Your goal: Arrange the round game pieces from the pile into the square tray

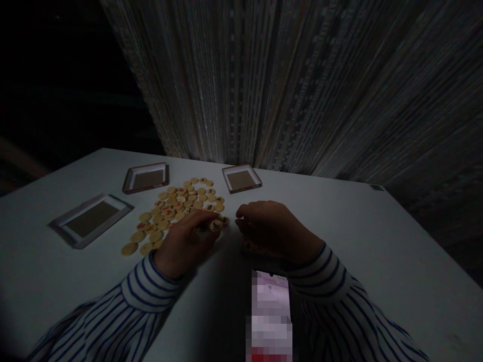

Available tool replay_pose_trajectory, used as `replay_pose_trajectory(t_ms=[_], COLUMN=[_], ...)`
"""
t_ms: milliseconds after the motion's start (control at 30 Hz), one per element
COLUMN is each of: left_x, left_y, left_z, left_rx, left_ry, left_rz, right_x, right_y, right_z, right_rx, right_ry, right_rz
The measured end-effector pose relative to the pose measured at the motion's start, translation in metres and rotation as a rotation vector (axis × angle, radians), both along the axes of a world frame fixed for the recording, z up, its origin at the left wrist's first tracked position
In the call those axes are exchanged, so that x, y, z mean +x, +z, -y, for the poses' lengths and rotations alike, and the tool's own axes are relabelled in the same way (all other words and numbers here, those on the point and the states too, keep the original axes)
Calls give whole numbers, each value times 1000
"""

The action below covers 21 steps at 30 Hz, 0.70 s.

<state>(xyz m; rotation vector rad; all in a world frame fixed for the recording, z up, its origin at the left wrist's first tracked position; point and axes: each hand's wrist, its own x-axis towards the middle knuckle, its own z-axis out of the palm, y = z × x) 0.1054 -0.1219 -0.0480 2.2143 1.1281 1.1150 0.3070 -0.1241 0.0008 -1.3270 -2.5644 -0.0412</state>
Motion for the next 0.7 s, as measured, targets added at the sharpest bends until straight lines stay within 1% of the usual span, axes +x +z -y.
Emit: replay_pose_trajectory(t_ms=[233, 367, 500, 600, 700], left_x=[4, 7, 8, 9, 9], left_y=[-1, -2, -3, -3, -4], left_z=[2, 3, 3, 3, 3], left_rx=[-133, -226, -279, -298, -283], left_ry=[6, -25, -28, -22, 3], left_rz=[198, 321, 358, 361, 356], right_x=[1, 1, 2, 3, 8], right_y=[-2, 1, 5, 9, 13], right_z=[2, 6, 11, 14, 18], right_rx=[-19, -35, -58, -60, -74], right_ry=[34, 71, 96, 73, 40], right_rz=[-58, -113, -164, -157, -116])
